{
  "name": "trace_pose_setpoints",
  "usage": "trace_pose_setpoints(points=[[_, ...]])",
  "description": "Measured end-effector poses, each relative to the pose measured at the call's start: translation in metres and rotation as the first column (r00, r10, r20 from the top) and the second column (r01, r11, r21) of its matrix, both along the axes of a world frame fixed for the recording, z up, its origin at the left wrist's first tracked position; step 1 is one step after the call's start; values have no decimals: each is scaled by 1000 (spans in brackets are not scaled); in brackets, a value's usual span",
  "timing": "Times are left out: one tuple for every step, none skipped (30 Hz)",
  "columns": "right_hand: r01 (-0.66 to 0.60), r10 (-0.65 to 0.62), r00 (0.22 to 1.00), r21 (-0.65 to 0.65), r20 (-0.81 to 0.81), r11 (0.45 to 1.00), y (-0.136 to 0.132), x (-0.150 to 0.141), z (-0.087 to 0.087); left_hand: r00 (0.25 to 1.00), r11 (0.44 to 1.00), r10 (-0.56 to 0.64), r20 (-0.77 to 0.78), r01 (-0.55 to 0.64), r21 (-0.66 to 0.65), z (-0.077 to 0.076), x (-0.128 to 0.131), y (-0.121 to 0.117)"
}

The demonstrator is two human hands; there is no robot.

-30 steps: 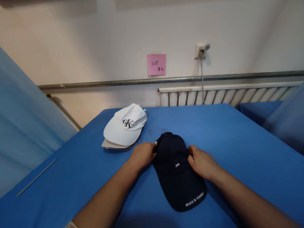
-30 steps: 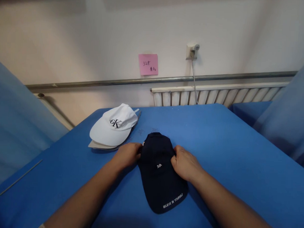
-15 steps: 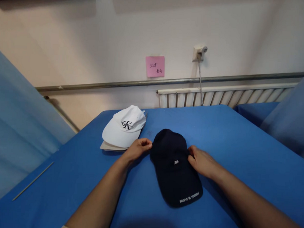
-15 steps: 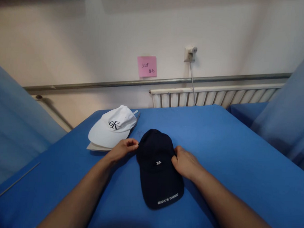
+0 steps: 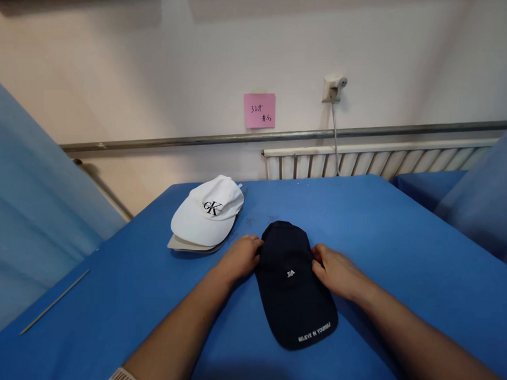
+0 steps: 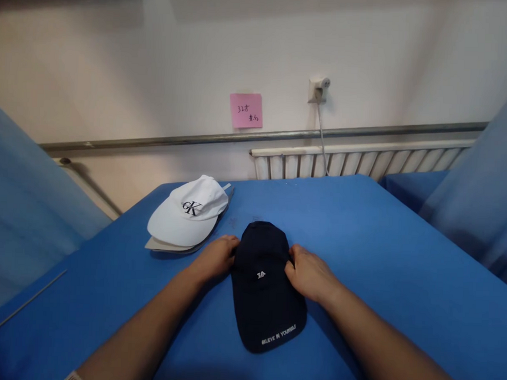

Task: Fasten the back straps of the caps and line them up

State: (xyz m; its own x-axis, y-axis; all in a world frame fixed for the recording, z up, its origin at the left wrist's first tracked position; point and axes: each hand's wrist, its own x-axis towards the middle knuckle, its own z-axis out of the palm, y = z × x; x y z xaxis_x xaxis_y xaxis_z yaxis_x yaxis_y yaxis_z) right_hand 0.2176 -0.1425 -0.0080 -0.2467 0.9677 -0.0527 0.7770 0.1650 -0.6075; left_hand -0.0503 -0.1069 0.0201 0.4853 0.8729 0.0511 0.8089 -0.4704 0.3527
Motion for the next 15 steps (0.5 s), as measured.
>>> trace_pose_setpoints(points=[[-2,2,1000,-2,4,1000,0,0,0,999,1000,8,-45,-6,30,-1,3,0],[-3,3,1000,-2,8,1000,0,0,1,997,999,12,-74,-8,52,-1,5,-1],[-6,6,1000,-3,12,1000,0,0,1,996,998,10,-84,-5,63,-1,7,-1],[-9,9,1000,-4,15,1000,0,0,1,997,998,12,-72,-7,64,-2,7,-2],[-11,11,1000,-5,17,1000,1,1,0,999,998,23,-40,-21,58,-1,5,-2],[-10,10,1000,-6,14,1000,2,1,0,999,998,49,10,-49,48,-1,3,-1],[-6,6,1000,-7,6,1000,2,1,-1,993,995,89,79,-92,35,-1,0,0],[-2,2,1000,-10,-9,1000,3,2,-1,976,990,137,167,-142,17,-1,-3,1],[0,-1,999,-17,-32,1000,3,3,-1,944,982,185,274,-189,-13,0,-7,2],[-2,0,998,-32,-61,999,3,3,-2,892,973,229,391,-222,-64,0,-9,3],[-13,7,995,-54,-95,998,3,3,-2,818,963,269,508,-232,-136,0,-11,4],[-31,20,992,-83,-129,996,3,4,-2,730,950,310,609,-217,-223,0,-13,5],[-54,35,986,-114,-163,992,3,4,-2,643,933,351,681,-180,-312,-1,-13,5],[-79,49,980,-146,-194,986,3,5,-3,582,914,385,716,-132,-384,-2,-14,5],[-103,61,973,-180,-223,978,3,6,-5,564,899,401,722,-90,-429,-3,-14,5]])
